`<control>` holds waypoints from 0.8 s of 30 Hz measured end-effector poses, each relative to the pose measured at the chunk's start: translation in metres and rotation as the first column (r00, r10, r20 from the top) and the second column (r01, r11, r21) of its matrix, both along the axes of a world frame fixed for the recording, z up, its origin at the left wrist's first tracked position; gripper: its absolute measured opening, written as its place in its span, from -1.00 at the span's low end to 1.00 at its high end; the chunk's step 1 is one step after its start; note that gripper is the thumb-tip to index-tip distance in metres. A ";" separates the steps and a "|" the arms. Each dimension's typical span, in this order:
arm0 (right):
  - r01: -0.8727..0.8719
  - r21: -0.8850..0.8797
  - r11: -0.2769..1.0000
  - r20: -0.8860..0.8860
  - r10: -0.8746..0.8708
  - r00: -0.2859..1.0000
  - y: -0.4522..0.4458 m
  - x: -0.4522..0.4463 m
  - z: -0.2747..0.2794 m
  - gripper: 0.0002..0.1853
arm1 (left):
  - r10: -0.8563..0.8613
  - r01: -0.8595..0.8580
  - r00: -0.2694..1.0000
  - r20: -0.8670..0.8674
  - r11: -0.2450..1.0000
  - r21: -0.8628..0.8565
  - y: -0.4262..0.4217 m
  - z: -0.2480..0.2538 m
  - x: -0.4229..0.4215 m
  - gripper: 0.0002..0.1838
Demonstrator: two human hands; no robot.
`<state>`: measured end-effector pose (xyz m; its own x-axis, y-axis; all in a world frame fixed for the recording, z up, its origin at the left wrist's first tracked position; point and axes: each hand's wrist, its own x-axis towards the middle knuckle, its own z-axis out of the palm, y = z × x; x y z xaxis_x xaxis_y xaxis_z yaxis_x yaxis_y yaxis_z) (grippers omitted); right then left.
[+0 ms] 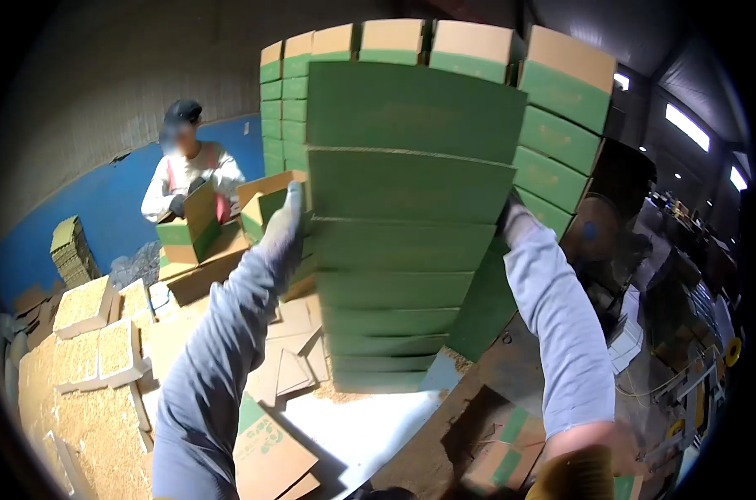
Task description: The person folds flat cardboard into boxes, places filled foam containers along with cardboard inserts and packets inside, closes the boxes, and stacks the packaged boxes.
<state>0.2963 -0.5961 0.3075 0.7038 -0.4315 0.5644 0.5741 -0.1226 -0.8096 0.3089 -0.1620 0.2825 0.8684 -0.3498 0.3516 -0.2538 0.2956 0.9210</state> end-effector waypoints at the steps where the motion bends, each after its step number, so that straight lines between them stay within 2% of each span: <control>1: -0.018 0.024 1.000 0.061 0.017 0.998 -0.009 -0.011 -0.030 -0.40 | 0.184 -0.264 0.900 0.395 0.952 0.157 0.013 -0.017 0.005 -0.52; 2: -0.040 0.058 0.998 0.106 0.033 0.994 -0.013 -0.028 -0.064 -0.40 | 0.166 -0.372 0.819 0.549 0.882 0.288 0.042 -0.057 -0.014 -0.48; 3: -0.063 0.093 0.994 0.118 0.052 0.992 -0.015 -0.054 -0.107 -0.40 | 0.128 -0.509 0.704 0.698 0.776 0.372 0.068 -0.077 -0.057 -0.44; 4: 0.028 0.158 0.987 0.014 -0.030 0.999 -0.013 -0.085 -0.151 -0.40 | 0.072 -0.641 0.570 0.819 0.662 0.388 0.094 -0.096 -0.101 -0.40; 5: 0.096 0.185 0.978 -0.141 -0.071 0.988 0.000 -0.124 -0.202 -0.39 | 0.210 -0.623 0.756 0.620 0.524 0.581 0.121 -0.123 -0.148 -0.37; 6: 0.129 0.188 0.974 -0.306 -0.067 0.950 0.019 -0.153 -0.254 -0.38 | 0.178 -0.620 0.779 0.601 0.366 0.694 0.157 -0.164 -0.185 -0.34; 8: 0.059 0.193 0.979 -0.619 0.075 0.782 0.071 -0.209 -0.337 -0.42 | 0.209 -0.533 0.825 0.525 -0.020 0.846 0.224 -0.264 -0.252 -0.20; 10: -0.184 0.273 0.944 -0.816 0.328 0.476 0.159 -0.230 -0.371 -0.47 | 0.335 -0.338 0.878 0.341 -0.069 0.939 0.242 -0.318 -0.310 -0.09; 11: -0.300 0.371 0.879 -0.825 0.460 0.328 0.208 -0.232 -0.376 -0.47 | 0.292 -0.315 0.907 0.304 -0.010 0.949 0.228 -0.324 -0.328 -0.06; 12: -0.295 0.554 0.779 -0.731 0.624 0.275 0.249 -0.236 -0.397 -0.38 | 0.237 -0.440 0.871 0.430 -0.011 0.898 0.211 -0.337 -0.342 -0.07; 13: -0.422 0.593 0.686 -0.693 0.702 0.166 0.278 -0.236 -0.420 -0.25 | 0.279 -0.389 0.891 0.359 0.059 0.919 0.191 -0.328 -0.344 -0.08; 14: -0.704 0.148 0.694 -0.868 0.432 0.244 0.304 -0.230 -0.413 -0.25 | 0.217 -0.288 0.942 0.256 0.129 0.949 0.177 -0.313 -0.342 -0.08; 15: -0.795 -0.338 0.505 -0.885 0.117 0.450 0.330 -0.225 -0.405 -0.26 | 0.210 -0.344 0.930 0.300 0.217 0.914 0.168 -0.321 -0.345 -0.07; 16: -0.786 -0.442 0.432 -0.892 -0.120 0.435 0.365 -0.221 -0.346 -0.29 | 0.231 -0.362 0.929 0.291 0.394 0.845 0.168 -0.317 -0.349 -0.07; 17: -0.801 -0.440 0.407 -0.894 -0.111 0.434 0.367 -0.215 -0.349 -0.29 | 0.219 -0.382 0.921 0.321 0.351 0.855 0.177 -0.295 -0.360 -0.10; 18: -0.776 -0.225 0.589 -0.899 0.181 0.398 0.359 -0.198 -0.354 -0.33 | 0.208 -0.406 0.911 0.355 0.306 0.861 0.186 -0.262 -0.371 -0.12; 19: -0.736 0.044 0.676 -0.805 0.460 0.374 0.356 -0.182 -0.355 -0.36 | 0.245 -0.420 0.902 0.357 0.295 0.858 0.200 -0.235 -0.384 -0.12; 20: -0.785 0.001 0.620 -0.872 0.384 0.303 0.364 -0.178 -0.303 -0.36 | 0.158 -0.332 0.938 0.308 0.161 0.929 0.219 -0.208 -0.403 -0.16; 21: -0.852 -0.062 0.519 -0.897 0.345 0.276 0.367 -0.169 -0.275 -0.39 | 0.069 -0.235 0.970 0.234 0.014 0.972 0.236 -0.187 -0.418 -0.19; 22: -0.856 0.065 0.513 -0.921 0.361 0.147 0.378 -0.166 -0.247 -0.43 | 0.089 -0.227 0.970 0.225 0.006 0.974 0.249 -0.173 -0.429 -0.19; 23: -0.863 -0.120 0.490 -0.949 0.197 0.245 0.378 -0.156 -0.240 -0.48 | 0.131 -0.241 0.961 0.244 -0.038 0.970 0.260 -0.162 -0.437 -0.27; 24: -0.673 -0.639 0.371 -0.717 0.028 0.697 0.395 -0.169 -0.205 -0.54 | 0.171 -0.262 0.947 0.273 -0.084 0.961 0.271 -0.148 -0.440 -0.34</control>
